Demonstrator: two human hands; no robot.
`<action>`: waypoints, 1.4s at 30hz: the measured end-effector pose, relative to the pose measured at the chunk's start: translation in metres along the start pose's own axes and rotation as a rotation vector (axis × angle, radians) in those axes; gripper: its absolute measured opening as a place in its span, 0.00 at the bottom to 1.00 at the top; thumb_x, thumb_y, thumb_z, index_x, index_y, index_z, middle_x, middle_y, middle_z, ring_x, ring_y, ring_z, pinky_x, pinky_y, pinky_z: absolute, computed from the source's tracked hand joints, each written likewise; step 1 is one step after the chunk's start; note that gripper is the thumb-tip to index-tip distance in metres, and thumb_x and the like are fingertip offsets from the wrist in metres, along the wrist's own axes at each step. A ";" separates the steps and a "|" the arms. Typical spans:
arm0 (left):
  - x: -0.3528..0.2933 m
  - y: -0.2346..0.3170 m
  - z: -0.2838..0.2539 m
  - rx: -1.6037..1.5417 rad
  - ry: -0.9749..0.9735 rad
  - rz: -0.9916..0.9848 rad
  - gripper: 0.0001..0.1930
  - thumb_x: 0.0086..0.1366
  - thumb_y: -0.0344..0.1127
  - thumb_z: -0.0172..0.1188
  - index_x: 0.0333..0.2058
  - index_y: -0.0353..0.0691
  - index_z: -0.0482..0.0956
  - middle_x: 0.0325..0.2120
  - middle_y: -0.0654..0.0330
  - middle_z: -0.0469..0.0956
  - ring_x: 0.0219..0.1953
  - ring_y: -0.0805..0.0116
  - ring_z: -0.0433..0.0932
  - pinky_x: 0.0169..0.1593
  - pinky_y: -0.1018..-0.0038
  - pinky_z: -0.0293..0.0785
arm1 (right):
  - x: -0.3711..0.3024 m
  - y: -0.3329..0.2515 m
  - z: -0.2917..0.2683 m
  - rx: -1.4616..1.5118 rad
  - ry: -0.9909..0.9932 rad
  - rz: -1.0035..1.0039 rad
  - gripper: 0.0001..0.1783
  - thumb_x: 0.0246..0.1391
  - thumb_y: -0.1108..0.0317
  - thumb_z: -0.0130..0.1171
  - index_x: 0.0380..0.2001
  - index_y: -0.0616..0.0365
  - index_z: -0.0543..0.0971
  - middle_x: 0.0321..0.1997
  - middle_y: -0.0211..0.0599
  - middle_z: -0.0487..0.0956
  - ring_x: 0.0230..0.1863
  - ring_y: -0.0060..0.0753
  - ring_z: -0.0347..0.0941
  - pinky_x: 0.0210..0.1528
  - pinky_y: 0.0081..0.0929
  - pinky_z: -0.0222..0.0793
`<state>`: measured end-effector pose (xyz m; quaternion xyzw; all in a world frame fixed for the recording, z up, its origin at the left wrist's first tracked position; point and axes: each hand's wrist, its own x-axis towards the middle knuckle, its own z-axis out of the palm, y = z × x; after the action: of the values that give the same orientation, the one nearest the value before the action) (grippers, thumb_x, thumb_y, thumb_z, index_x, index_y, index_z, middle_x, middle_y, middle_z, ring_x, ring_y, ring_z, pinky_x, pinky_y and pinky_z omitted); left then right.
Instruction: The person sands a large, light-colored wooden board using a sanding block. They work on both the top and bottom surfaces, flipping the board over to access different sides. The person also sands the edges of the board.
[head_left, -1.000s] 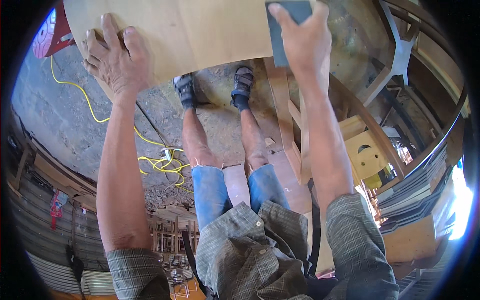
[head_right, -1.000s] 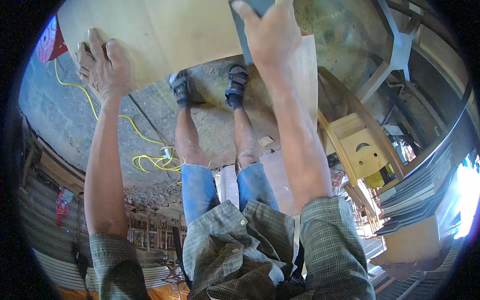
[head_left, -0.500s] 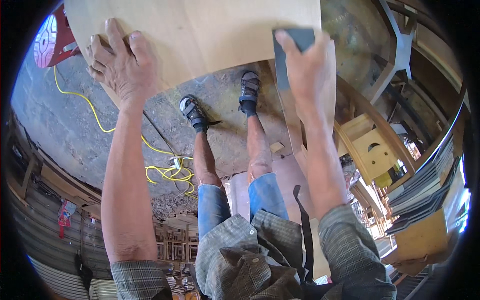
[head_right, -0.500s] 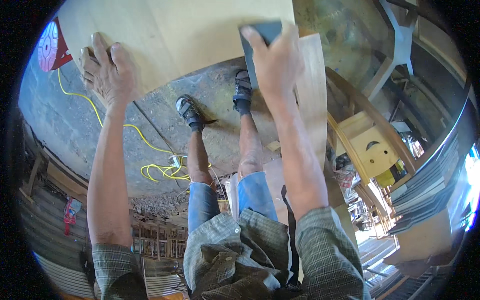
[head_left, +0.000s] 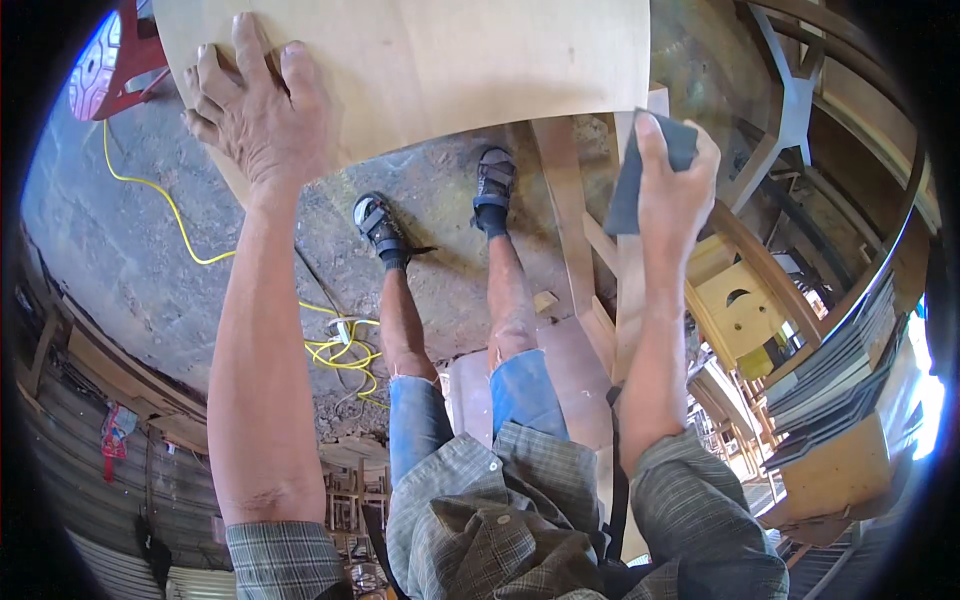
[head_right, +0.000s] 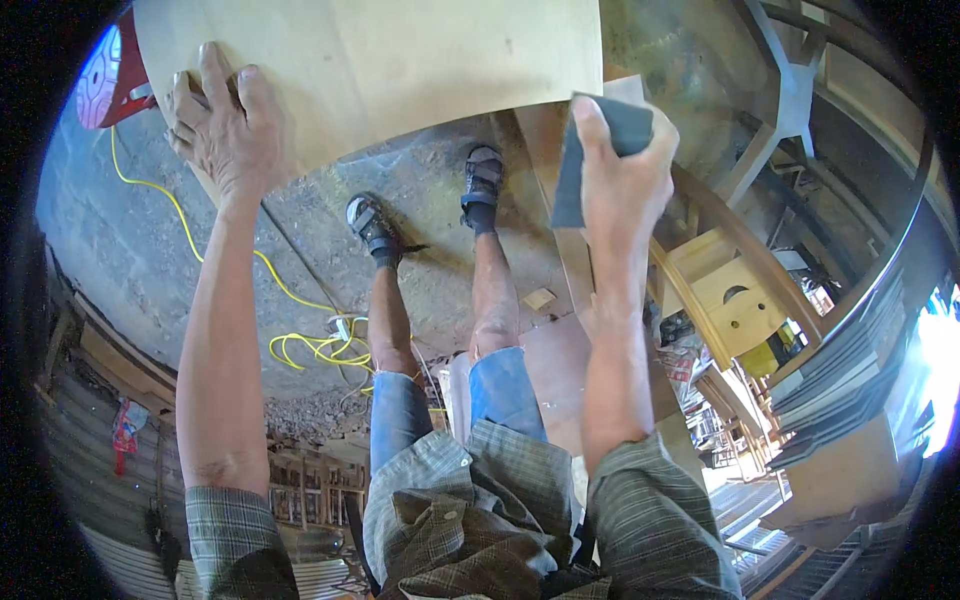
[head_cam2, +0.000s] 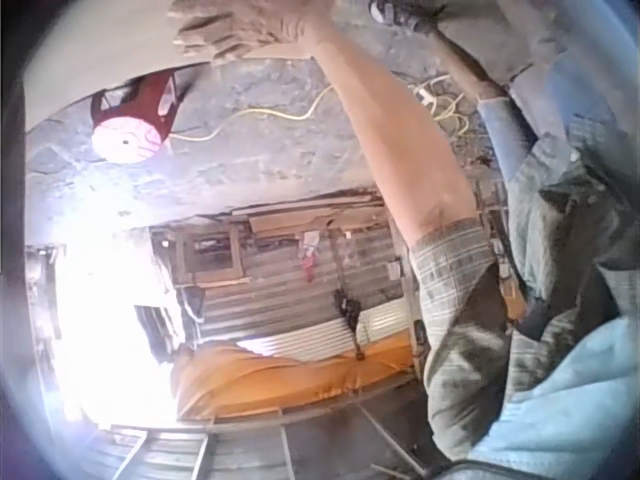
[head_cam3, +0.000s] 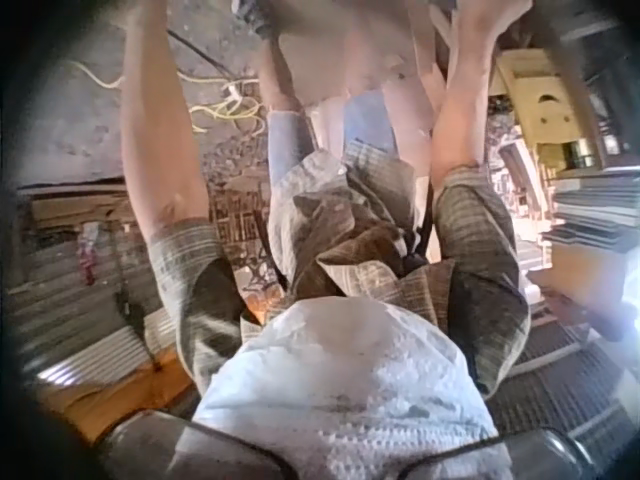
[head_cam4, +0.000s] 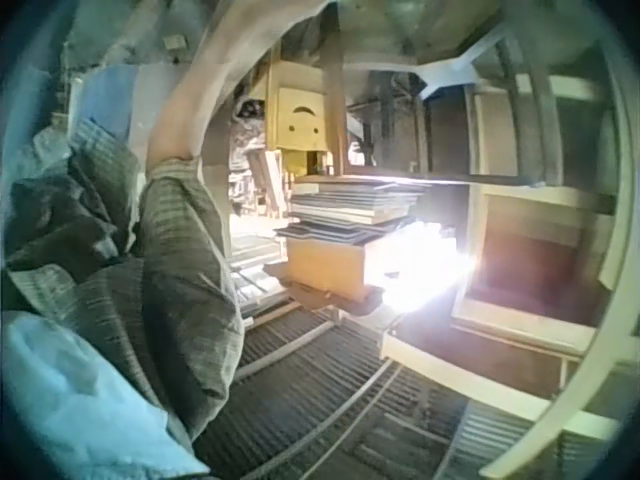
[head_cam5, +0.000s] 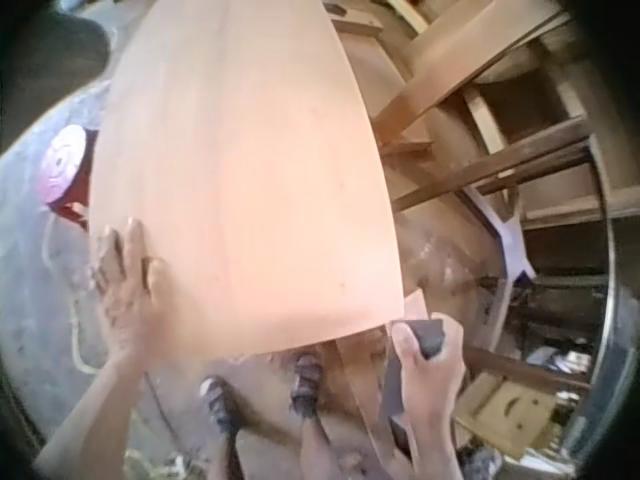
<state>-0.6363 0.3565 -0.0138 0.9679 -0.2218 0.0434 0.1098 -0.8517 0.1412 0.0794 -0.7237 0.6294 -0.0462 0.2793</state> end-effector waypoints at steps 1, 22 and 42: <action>-0.001 -0.001 0.001 -0.021 -0.006 -0.002 0.30 0.63 0.57 0.41 0.63 0.56 0.57 0.61 0.47 0.49 0.65 0.45 0.43 0.63 0.42 0.35 | 0.001 -0.007 0.009 0.015 0.030 -0.005 0.33 0.43 0.51 0.68 0.43 0.66 0.70 0.35 0.49 0.78 0.35 0.39 0.76 0.41 0.32 0.71; -0.002 -0.001 0.003 -0.033 -0.010 0.010 0.31 0.62 0.56 0.43 0.63 0.56 0.56 0.60 0.47 0.49 0.64 0.40 0.42 0.62 0.39 0.34 | 0.028 -0.025 0.058 -0.213 -0.005 -0.252 0.40 0.39 0.43 0.68 0.45 0.66 0.70 0.38 0.51 0.79 0.42 0.46 0.77 0.47 0.36 0.69; -0.002 -0.003 0.008 0.000 0.028 -0.005 0.29 0.63 0.58 0.42 0.62 0.59 0.58 0.60 0.48 0.51 0.64 0.44 0.48 0.63 0.44 0.38 | 0.046 -0.014 0.030 -0.270 -0.274 -0.373 0.38 0.40 0.42 0.66 0.45 0.62 0.70 0.35 0.50 0.79 0.40 0.53 0.76 0.42 0.41 0.70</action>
<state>-0.6366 0.3588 -0.0221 0.9677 -0.2179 0.0568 0.1131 -0.8170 0.1095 0.0479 -0.8573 0.4422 0.0859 0.2493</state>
